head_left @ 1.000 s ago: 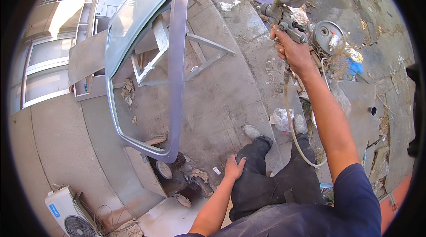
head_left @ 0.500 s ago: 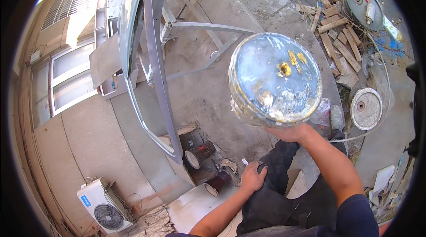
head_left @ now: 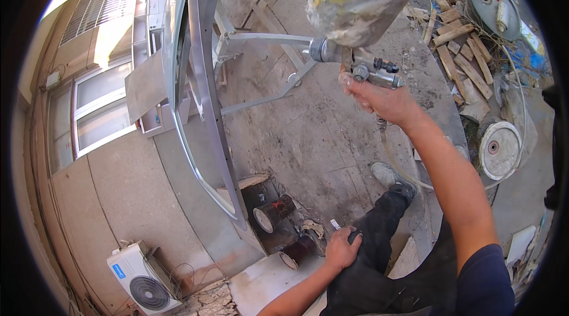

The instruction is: The person uses a spray gun to apply paint to a white car door resting on a metal stand. They move around the door to cover different sections, including the edges and interior frame, then walk away from the door.

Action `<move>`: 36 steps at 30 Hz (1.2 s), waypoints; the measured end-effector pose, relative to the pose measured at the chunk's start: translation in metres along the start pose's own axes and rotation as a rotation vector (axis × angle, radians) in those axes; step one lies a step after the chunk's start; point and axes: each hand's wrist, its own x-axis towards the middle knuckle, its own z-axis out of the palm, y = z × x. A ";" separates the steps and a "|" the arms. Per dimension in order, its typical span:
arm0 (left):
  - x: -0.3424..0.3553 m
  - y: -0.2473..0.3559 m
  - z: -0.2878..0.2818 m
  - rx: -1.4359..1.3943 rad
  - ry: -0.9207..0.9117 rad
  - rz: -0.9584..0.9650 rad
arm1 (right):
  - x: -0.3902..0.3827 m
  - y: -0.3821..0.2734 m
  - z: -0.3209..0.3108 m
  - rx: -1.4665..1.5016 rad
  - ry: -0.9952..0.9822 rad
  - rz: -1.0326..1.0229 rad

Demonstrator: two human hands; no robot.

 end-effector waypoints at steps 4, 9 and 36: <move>0.001 -0.006 -0.001 -0.022 0.016 0.028 | 0.057 -0.035 -0.012 0.029 0.102 -0.292; -0.004 -0.004 -0.001 -0.064 0.022 0.025 | 0.082 -0.044 -0.005 0.129 0.259 -0.254; -0.027 -0.007 0.017 -0.085 0.045 0.065 | -0.180 0.203 0.075 0.008 -0.554 -0.046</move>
